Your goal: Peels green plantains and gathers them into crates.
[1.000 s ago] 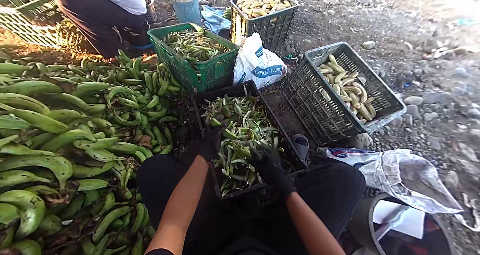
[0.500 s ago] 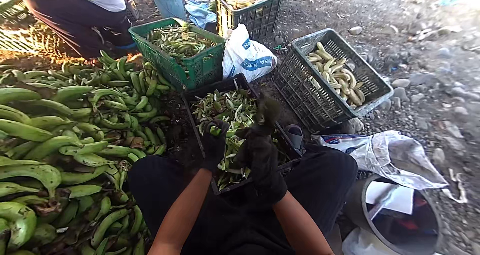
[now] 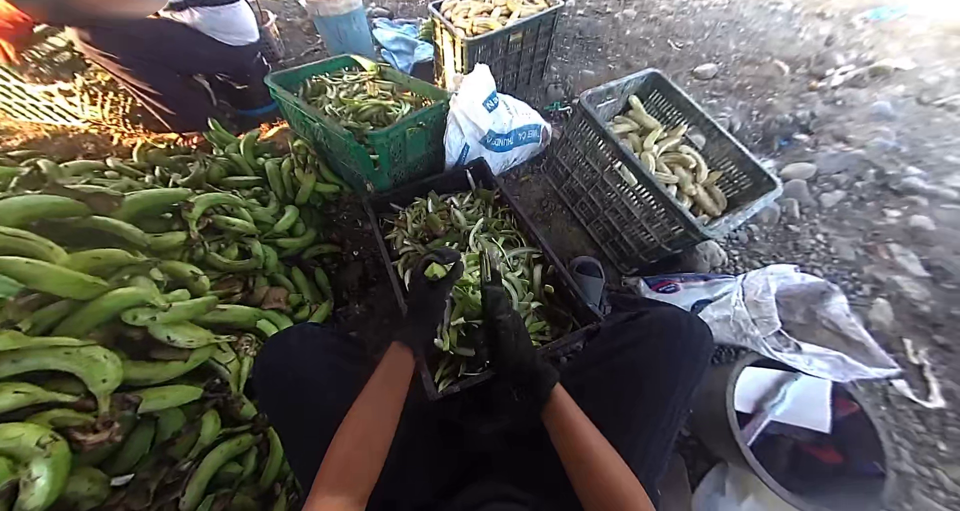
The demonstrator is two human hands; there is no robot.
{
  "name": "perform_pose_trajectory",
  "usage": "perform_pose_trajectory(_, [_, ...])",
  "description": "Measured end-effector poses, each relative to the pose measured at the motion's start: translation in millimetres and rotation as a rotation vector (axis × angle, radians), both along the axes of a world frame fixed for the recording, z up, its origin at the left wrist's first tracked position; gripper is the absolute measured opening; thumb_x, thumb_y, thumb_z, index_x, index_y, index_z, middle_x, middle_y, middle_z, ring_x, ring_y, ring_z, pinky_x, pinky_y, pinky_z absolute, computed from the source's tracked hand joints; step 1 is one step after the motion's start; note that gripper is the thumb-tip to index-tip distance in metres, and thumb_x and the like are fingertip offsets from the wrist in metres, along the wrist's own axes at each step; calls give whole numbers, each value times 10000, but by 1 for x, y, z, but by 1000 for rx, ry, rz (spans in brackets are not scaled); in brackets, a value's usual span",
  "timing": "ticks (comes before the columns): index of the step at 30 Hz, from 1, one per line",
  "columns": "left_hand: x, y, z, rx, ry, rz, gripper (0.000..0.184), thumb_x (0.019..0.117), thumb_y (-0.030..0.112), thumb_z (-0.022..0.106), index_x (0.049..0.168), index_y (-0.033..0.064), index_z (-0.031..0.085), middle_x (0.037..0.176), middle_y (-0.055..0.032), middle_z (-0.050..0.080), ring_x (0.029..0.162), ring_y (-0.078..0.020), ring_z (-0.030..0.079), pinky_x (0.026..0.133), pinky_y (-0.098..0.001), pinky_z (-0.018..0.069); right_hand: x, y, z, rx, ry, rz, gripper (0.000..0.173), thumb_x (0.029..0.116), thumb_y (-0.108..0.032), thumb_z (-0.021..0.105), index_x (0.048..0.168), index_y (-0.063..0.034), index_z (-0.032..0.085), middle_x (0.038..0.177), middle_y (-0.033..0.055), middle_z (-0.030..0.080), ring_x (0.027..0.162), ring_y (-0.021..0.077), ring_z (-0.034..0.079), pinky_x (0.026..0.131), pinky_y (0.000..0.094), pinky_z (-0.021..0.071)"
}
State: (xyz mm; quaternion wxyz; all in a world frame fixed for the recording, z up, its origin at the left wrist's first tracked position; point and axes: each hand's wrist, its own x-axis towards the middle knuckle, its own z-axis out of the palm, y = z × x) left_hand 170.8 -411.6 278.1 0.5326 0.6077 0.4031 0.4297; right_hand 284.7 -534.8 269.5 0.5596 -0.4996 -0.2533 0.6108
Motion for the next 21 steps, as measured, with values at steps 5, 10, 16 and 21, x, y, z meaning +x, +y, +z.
perform_pose_trajectory(5, [-11, 6, -2, 89, -78, -172, 314, 879, -39, 696, 1184, 26, 656, 1239, -30, 660, 1200, -108, 601, 1020, -321, 522, 39, 24, 32, 154, 141, 6, 584, 1094, -420, 179, 1155, 12, 568, 580, -7, 625, 473, 116, 623, 501, 292, 587])
perform_pose_trajectory(10, [-14, 4, 10, 85, -104, -119, 394, 875, -53, 671, 1259, 5, 607, 1262, -56, 656, 1202, -117, 602, 1028, -314, 520, 26, -6, -15, -107, -672, 493, 592, 1111, -473, 229, 1225, -31, 606, 824, 139, 644, 684, 262, 640, 667, 492, 558])
perform_pose_trajectory(16, [-12, 19, 9, 41, -227, -64, 439, 1002, 124, 627, 1417, 45, 509, 1174, -73, 692, 1045, -167, 685, 936, -361, 578, 22, -8, -15, -223, -732, 223, 681, 1075, -598, 224, 1357, -78, 561, 945, 125, 671, 762, 242, 666, 717, 479, 573])
perform_pose_trajectory(21, [-13, 22, 6, -142, -250, -178, 851, 934, 807, 275, 1416, 152, 527, 820, 14, 675, 657, -82, 642, 611, -271, 575, 42, 10, 1, 29, -1086, 166, 586, 1049, -514, 375, 1561, -238, 444, 1421, 194, 576, 1343, 379, 513, 1068, 618, 414])
